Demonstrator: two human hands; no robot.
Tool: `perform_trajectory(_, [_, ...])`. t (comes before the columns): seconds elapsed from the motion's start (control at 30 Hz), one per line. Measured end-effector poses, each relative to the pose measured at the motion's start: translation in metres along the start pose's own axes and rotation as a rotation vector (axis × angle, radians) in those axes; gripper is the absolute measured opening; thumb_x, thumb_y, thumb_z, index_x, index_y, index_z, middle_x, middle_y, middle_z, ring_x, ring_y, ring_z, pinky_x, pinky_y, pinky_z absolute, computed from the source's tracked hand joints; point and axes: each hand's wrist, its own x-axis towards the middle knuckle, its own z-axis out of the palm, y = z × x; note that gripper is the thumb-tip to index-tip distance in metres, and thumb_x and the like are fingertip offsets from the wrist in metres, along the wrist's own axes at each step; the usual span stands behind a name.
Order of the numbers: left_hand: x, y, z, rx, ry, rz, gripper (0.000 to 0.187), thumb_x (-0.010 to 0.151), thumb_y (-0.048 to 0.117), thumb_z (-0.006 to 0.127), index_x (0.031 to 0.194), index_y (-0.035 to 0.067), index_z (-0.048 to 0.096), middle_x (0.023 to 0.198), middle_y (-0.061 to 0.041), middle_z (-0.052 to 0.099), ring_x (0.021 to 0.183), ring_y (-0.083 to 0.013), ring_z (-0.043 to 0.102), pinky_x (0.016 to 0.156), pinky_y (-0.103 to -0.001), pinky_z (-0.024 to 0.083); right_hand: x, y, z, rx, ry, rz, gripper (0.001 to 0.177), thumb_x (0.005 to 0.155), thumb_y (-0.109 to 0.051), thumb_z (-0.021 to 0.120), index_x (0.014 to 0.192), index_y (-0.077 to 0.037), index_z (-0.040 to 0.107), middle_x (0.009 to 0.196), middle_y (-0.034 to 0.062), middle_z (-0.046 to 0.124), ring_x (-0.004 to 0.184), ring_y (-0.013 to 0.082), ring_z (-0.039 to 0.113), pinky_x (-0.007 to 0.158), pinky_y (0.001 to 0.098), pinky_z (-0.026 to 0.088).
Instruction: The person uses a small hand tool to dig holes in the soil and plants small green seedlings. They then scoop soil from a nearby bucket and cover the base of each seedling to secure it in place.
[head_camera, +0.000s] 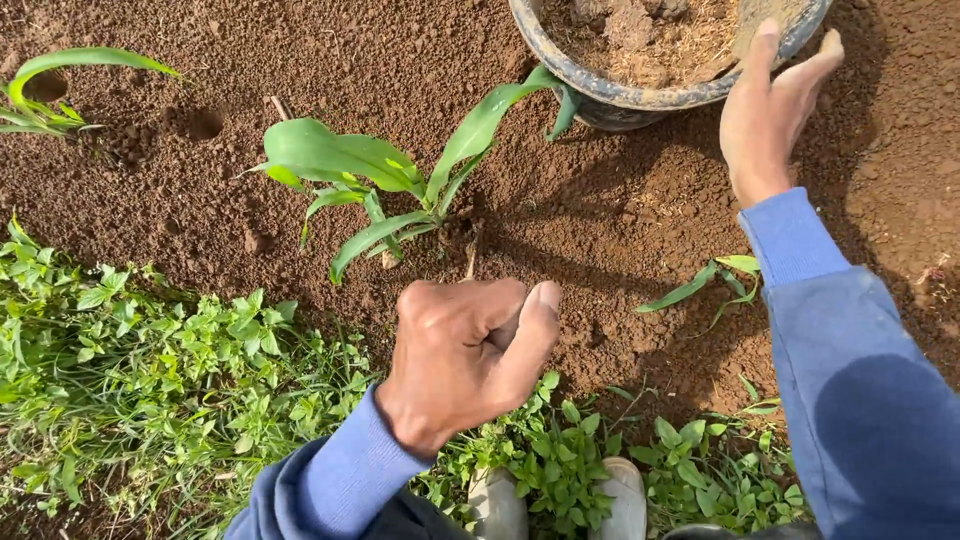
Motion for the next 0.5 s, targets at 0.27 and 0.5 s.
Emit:
perform_trajectory(0.27, [-0.046, 0.043, -0.038, 0.195, 0.270, -0.301, 0.050, 0.092, 0.011, 0.058, 0.055, 0.014, 0.023, 0.050, 0.001, 0.020, 0.042, -0.0114, 0.014, 0.044, -0.033, 0.012, 0.002, 0.008, 0.007, -0.149, 0.200, -0.581, 0.072, 0.130, -0.013, 0.079, 0.162, -0.008, 0.014, 0.166, 0.0110, 0.013, 0.165, 0.0331, 0.027, 0.142, 0.0477, 0.022])
perform_trajectory(0.5, [-0.065, -0.022, -0.051, 0.125, 0.249, -0.377, 0.053, 0.102, 0.020, 0.054, 0.050, 0.018, 0.041, 0.039, 0.007, 0.041, 0.031, -0.0026, 0.034, 0.034, -0.017, 0.023, -0.062, -0.032, 0.026, -0.076, 0.133, -1.221, 0.018, 0.100, -0.002, 0.067, 0.084, 0.006, 0.064, 0.114, 0.0256, 0.063, 0.108, 0.0368, 0.059, 0.100, 0.0512, 0.049])
